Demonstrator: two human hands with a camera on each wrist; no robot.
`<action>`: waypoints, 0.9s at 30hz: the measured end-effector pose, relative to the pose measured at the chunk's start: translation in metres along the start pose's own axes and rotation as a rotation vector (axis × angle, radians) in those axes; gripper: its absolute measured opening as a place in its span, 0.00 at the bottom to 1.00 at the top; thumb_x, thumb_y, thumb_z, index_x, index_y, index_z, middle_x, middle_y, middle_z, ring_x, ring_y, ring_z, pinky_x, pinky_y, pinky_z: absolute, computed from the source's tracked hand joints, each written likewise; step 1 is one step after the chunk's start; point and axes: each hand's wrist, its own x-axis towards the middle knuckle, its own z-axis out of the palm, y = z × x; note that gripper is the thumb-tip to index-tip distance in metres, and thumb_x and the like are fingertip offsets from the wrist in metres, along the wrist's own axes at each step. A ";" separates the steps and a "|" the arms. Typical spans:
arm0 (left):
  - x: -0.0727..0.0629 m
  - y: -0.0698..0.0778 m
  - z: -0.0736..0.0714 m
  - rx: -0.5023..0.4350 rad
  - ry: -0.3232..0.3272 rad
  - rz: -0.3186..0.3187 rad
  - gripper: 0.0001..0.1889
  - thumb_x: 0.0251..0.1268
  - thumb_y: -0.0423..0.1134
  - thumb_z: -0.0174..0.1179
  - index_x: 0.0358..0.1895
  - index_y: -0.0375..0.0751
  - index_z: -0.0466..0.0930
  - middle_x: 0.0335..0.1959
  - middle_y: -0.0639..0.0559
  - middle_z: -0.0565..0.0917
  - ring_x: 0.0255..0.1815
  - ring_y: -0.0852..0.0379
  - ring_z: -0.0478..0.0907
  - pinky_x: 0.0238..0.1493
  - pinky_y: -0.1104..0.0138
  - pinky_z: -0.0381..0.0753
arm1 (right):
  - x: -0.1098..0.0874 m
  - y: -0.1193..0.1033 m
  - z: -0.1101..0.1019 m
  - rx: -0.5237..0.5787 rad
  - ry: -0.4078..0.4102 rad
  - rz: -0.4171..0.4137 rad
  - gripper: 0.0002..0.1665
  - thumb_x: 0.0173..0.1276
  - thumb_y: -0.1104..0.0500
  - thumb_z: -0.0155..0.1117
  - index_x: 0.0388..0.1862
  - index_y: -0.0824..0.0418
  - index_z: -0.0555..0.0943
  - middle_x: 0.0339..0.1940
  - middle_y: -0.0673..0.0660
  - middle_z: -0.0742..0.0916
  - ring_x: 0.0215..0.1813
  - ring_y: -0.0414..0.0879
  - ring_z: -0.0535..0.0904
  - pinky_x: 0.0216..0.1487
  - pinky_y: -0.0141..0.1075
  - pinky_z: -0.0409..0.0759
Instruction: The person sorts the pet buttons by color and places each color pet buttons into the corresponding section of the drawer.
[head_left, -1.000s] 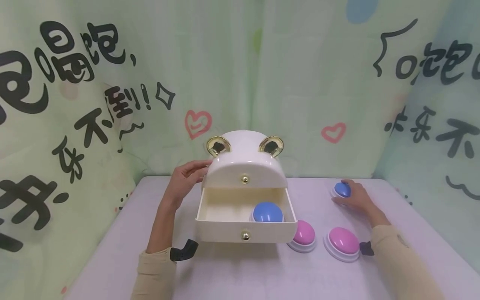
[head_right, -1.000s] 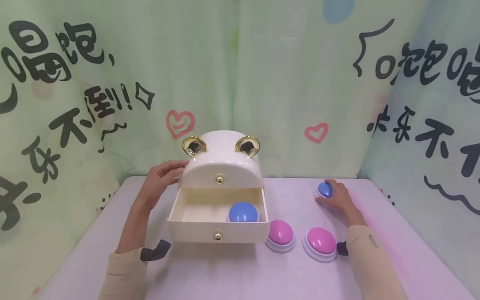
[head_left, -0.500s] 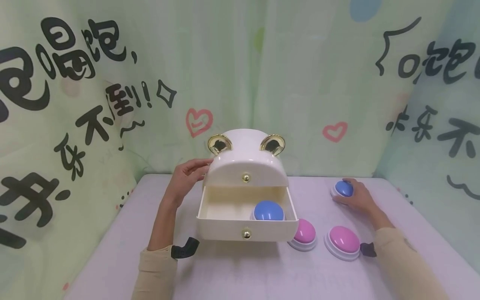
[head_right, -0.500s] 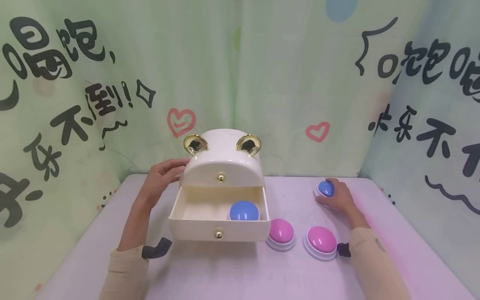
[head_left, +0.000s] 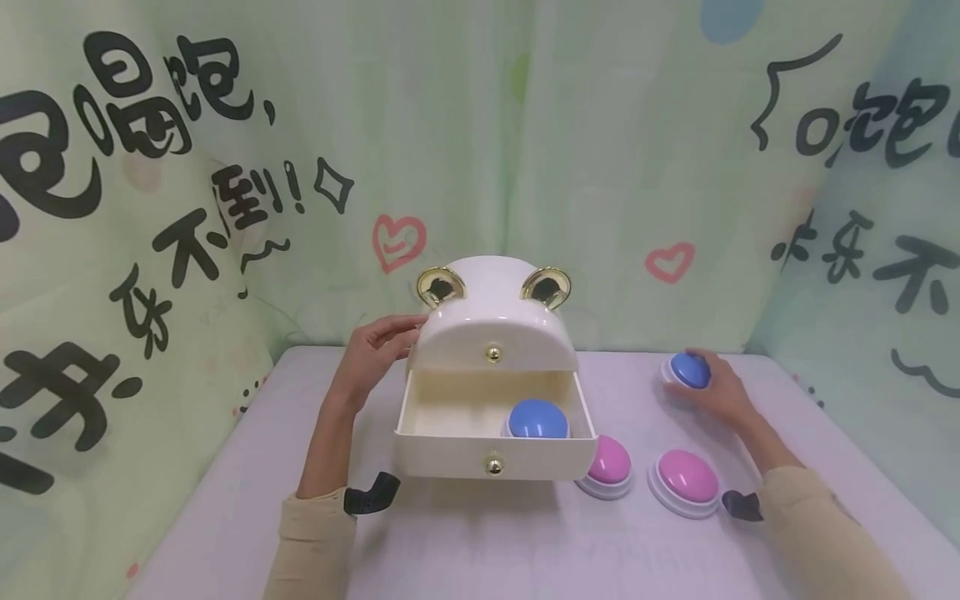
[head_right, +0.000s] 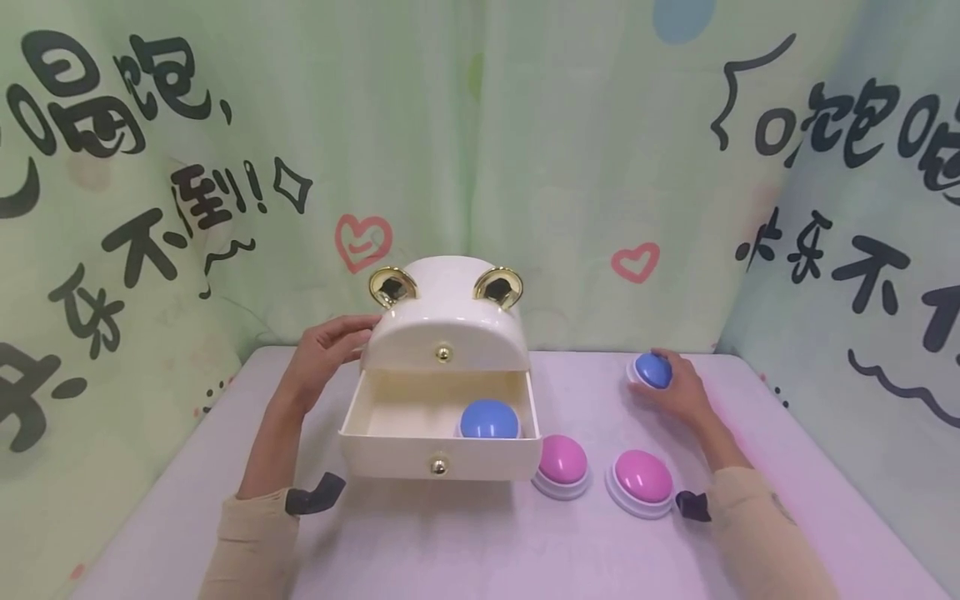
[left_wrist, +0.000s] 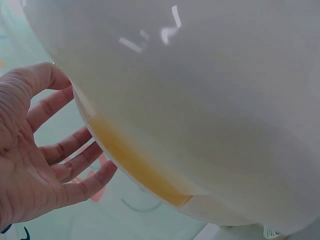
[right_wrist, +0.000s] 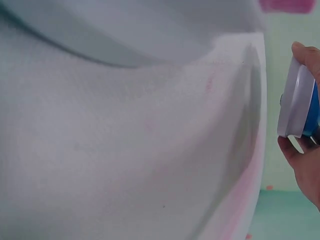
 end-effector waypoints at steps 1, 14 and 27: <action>0.000 0.000 0.000 -0.001 -0.001 0.000 0.18 0.74 0.39 0.62 0.61 0.37 0.83 0.59 0.43 0.85 0.53 0.61 0.83 0.53 0.63 0.83 | 0.000 0.000 0.000 0.003 0.004 -0.002 0.57 0.69 0.42 0.70 0.80 0.72 0.52 0.73 0.83 0.61 0.71 0.80 0.58 0.68 0.73 0.58; 0.002 -0.001 0.002 -0.017 -0.004 0.003 0.17 0.74 0.38 0.62 0.61 0.37 0.83 0.59 0.45 0.85 0.53 0.61 0.83 0.53 0.63 0.84 | -0.011 -0.007 0.003 0.059 0.084 -0.016 0.57 0.67 0.43 0.72 0.80 0.69 0.54 0.74 0.81 0.63 0.72 0.79 0.59 0.67 0.73 0.60; 0.002 0.000 0.000 0.005 0.004 -0.005 0.18 0.74 0.39 0.62 0.62 0.38 0.83 0.61 0.43 0.84 0.54 0.60 0.82 0.56 0.58 0.83 | -0.027 -0.023 0.001 0.208 0.119 0.014 0.57 0.70 0.43 0.69 0.83 0.63 0.49 0.78 0.80 0.58 0.73 0.80 0.56 0.65 0.75 0.62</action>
